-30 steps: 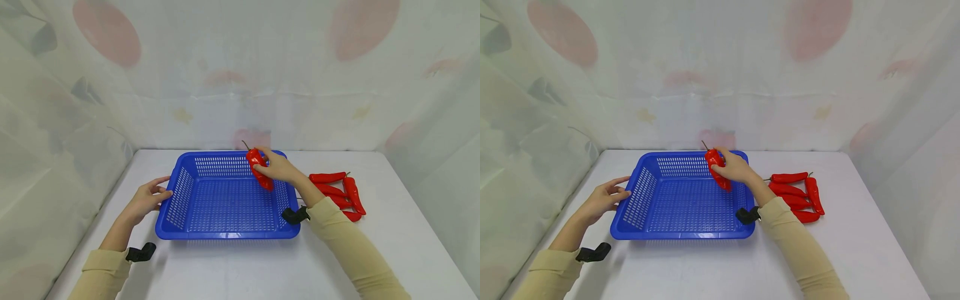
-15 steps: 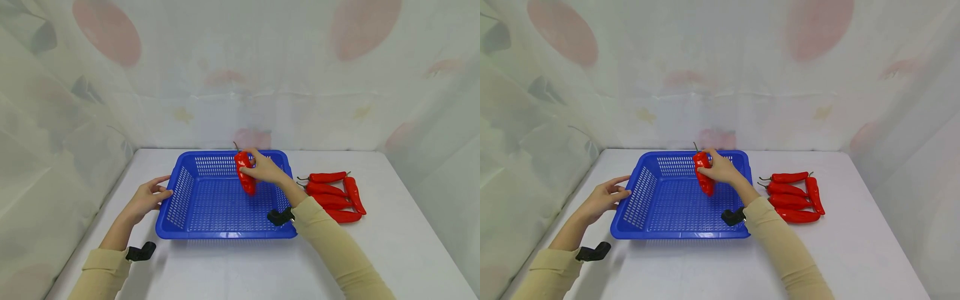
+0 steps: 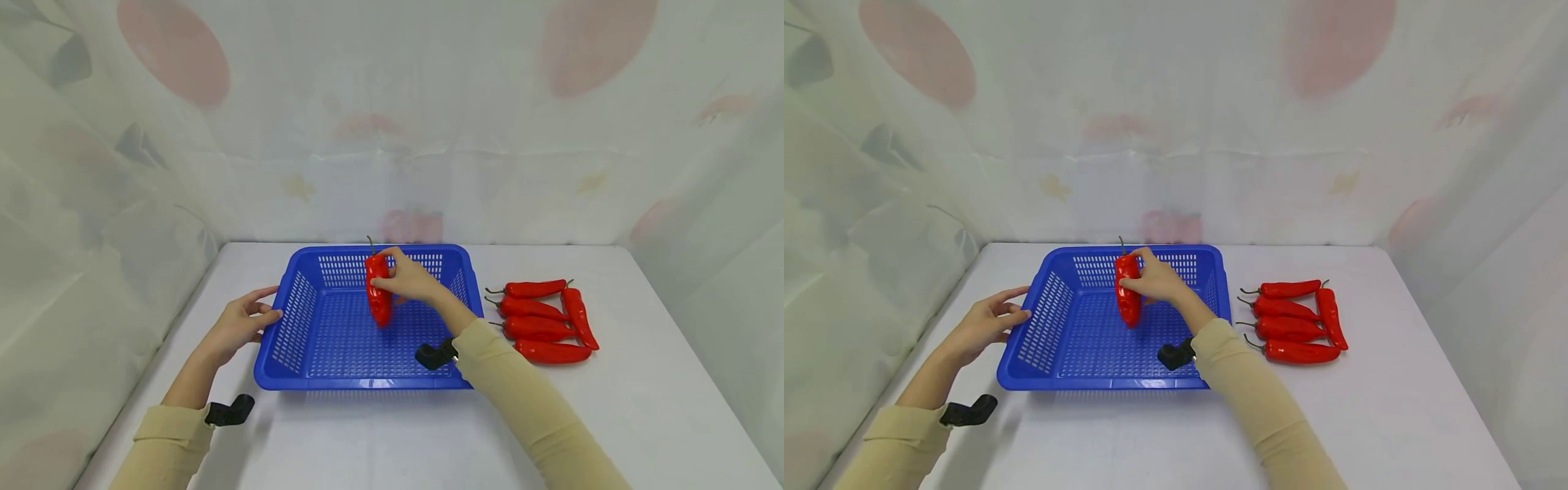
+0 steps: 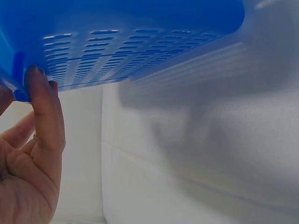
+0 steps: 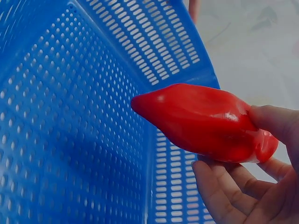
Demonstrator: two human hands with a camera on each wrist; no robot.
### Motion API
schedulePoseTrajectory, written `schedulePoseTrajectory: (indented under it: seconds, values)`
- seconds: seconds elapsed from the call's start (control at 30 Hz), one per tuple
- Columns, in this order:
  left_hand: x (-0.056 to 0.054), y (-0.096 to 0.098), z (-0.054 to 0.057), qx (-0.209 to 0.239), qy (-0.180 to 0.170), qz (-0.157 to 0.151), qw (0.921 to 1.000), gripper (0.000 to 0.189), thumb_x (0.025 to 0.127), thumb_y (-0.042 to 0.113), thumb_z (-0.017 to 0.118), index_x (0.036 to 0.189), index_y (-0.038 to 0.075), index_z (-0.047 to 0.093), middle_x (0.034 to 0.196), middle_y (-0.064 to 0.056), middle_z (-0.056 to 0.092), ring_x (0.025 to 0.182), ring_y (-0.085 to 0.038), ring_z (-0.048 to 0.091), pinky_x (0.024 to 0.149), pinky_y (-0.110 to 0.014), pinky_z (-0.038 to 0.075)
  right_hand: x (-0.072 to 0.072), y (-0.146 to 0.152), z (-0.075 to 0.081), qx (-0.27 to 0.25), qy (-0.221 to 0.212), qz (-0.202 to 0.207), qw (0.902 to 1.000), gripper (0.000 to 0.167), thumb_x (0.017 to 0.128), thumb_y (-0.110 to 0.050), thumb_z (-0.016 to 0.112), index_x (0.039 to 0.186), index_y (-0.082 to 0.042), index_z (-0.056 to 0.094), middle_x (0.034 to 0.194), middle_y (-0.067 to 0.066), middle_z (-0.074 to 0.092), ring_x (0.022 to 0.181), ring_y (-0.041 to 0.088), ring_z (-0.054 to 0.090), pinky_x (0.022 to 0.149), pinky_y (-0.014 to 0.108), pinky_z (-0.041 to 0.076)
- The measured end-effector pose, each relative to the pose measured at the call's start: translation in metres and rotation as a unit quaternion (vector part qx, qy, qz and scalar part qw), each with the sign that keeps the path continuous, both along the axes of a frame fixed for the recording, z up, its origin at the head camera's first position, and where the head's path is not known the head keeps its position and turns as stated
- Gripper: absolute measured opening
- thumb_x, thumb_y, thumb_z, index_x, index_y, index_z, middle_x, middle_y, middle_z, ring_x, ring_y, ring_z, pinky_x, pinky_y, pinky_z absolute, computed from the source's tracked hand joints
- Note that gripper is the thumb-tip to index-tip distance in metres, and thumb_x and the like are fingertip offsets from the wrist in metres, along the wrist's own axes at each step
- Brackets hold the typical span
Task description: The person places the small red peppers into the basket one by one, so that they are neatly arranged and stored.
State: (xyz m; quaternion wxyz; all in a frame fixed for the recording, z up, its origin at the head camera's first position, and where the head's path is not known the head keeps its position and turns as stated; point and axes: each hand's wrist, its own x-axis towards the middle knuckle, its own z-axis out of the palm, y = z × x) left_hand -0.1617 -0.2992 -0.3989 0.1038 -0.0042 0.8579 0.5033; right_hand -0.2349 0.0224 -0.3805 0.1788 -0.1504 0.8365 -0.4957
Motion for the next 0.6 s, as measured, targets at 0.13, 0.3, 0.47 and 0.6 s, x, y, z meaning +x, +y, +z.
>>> schedulePoseTrajectory:
  seconds: [0.13,0.3,0.47,0.6]
  values:
    - [0.001,-0.001,0.000,0.000,0.000,0.000,1.0000,0.064,0.090,0.022,0.060,0.144,0.011,0.029,0.100,-0.022,0.054,0.074,-0.021,0.065,0.066,-0.036,0.057,0.000,-0.011,-0.002,-0.007,-0.014,0.011,0.9998,0.059,0.085,-0.020,0.065,0.134,-0.014,0.031,0.106,0.016,0.058,0.091,0.028,0.062,0.067,0.042,0.056]
    - [0.002,-0.001,0.000,0.004,0.000,-0.002,1.0000,0.064,0.090,0.022,0.060,0.144,0.010,0.029,0.100,-0.023,0.054,0.075,-0.021,0.065,0.066,-0.037,0.057,0.000,-0.023,-0.006,-0.022,-0.042,0.019,0.9987,0.059,0.085,-0.020,0.065,0.133,-0.014,0.031,0.114,0.016,0.055,0.098,0.030,0.059,0.071,0.043,0.056]
    - [0.002,-0.001,-0.001,0.018,0.000,-0.007,0.9998,0.063,0.090,0.019,0.059,0.144,0.009,0.029,0.099,-0.022,0.055,0.073,-0.020,0.066,0.064,-0.037,0.057,0.000,-0.031,-0.010,-0.023,-0.060,0.026,0.9976,0.058,0.085,-0.020,0.065,0.131,-0.013,0.031,0.115,0.016,0.054,0.097,0.029,0.059,0.072,0.044,0.056]
    - [0.002,-0.002,-0.001,0.017,0.003,-0.009,0.9998,0.063,0.090,0.020,0.059,0.144,0.009,0.028,0.099,-0.022,0.054,0.073,-0.020,0.066,0.064,-0.037,0.057,-0.001,-0.036,-0.014,-0.018,-0.066,0.030,0.9972,0.058,0.085,-0.020,0.066,0.130,-0.013,0.031,0.112,0.017,0.055,0.091,0.027,0.060,0.069,0.042,0.056]
